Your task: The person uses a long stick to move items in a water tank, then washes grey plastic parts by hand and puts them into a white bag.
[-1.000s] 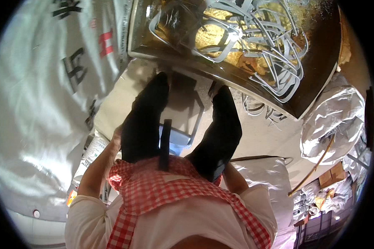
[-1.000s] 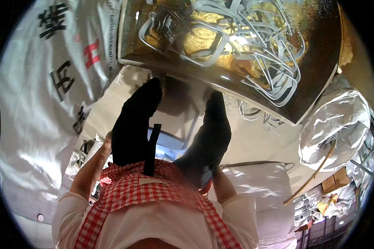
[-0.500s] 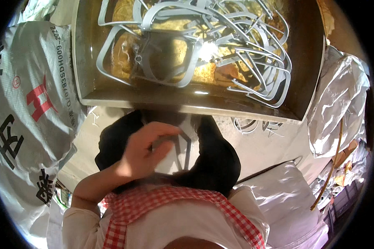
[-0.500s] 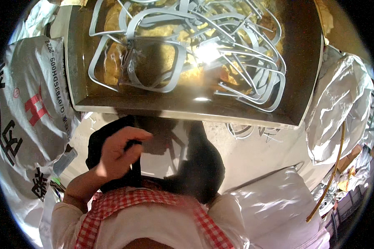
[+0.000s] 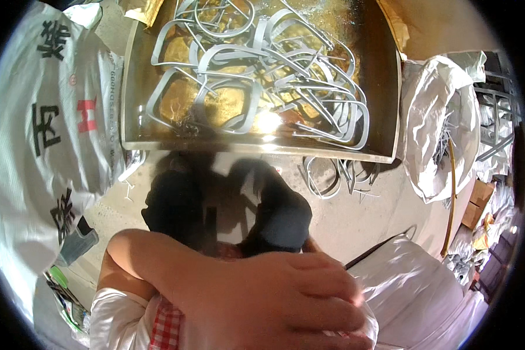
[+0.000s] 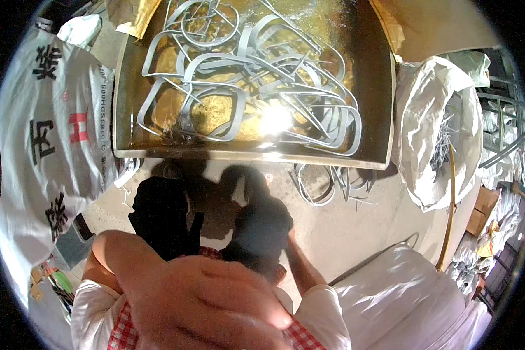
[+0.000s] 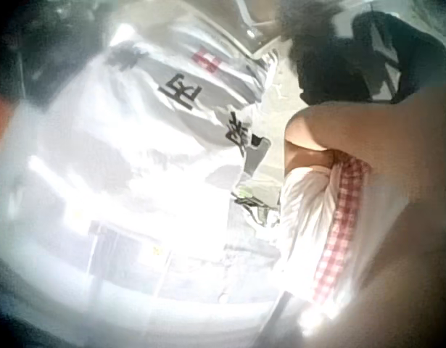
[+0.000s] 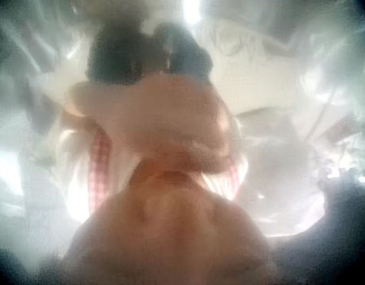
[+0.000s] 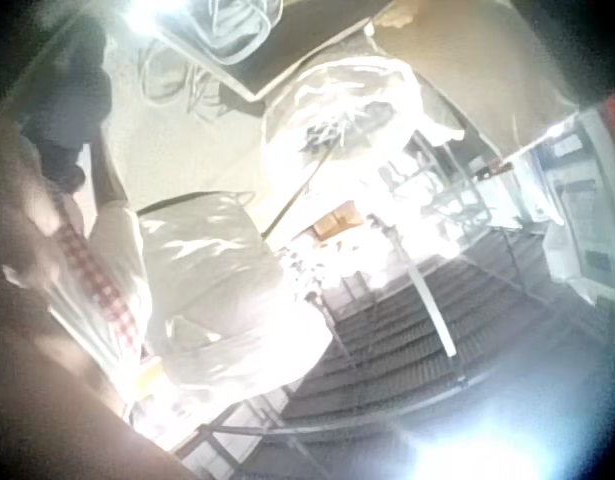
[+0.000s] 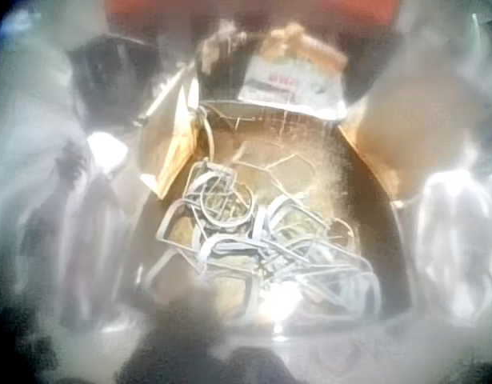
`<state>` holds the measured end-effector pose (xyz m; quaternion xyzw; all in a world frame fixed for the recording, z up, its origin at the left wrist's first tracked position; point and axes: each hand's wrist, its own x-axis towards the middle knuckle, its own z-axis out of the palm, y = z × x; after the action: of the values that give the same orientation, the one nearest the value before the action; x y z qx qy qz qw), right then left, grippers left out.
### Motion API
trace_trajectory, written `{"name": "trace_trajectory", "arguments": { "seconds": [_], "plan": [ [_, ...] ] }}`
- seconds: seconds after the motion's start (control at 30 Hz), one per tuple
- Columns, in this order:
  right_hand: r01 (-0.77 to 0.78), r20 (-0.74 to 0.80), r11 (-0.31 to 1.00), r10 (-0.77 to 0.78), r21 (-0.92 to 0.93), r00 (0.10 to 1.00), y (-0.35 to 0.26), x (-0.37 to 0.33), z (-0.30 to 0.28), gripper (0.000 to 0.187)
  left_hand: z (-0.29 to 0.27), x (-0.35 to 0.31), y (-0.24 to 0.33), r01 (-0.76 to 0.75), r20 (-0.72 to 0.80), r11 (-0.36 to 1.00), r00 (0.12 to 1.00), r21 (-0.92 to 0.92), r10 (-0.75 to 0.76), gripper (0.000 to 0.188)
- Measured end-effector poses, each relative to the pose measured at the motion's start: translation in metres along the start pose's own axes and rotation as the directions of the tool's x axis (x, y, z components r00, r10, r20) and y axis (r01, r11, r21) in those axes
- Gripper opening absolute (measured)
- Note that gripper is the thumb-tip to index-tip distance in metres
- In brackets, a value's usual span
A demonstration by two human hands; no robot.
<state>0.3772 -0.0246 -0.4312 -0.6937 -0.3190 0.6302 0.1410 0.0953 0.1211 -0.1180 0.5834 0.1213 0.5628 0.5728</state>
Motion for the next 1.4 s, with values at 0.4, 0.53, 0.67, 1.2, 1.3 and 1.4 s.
{"name": "trace_trajectory", "arguments": {
  "seconds": [0.4,0.53,0.67,1.2,1.3,1.4],
  "plan": [
    [0.669,-0.472,0.693,-0.701,-0.271,0.535,-0.178,0.047,-0.113,0.021,0.056,0.008,-0.019,-0.047,0.200,0.828,0.977,0.558,-0.079,0.012],
    [0.449,-0.440,0.766,-0.636,-0.461,0.634,-0.194,0.126,-0.171,0.046,0.060,0.012,-0.056,0.222,0.187,0.667,0.855,0.711,-0.484,0.017],
    [0.228,-0.445,0.854,-0.450,-0.467,0.774,-0.209,0.173,-0.184,0.078,0.045,-0.030,-0.132,0.312,-0.030,0.461,0.852,0.831,-0.523,0.022],
    [0.057,0.185,0.992,-0.036,-0.110,0.982,-0.226,0.255,-0.192,0.091,-0.005,0.033,-0.379,0.384,-0.165,0.162,0.690,0.909,-0.705,0.054],
    [-0.021,0.045,1.000,0.022,-0.017,0.999,-0.243,0.260,-0.200,0.081,-0.025,0.031,-0.390,0.341,-0.125,0.072,0.524,0.937,-0.843,0.063],
    [0.029,-0.134,0.992,-0.045,-0.122,0.990,-0.184,0.343,-0.247,0.073,-0.016,0.045,-0.403,0.401,-0.155,0.050,0.463,0.915,-0.873,0.080]
  ]
}}
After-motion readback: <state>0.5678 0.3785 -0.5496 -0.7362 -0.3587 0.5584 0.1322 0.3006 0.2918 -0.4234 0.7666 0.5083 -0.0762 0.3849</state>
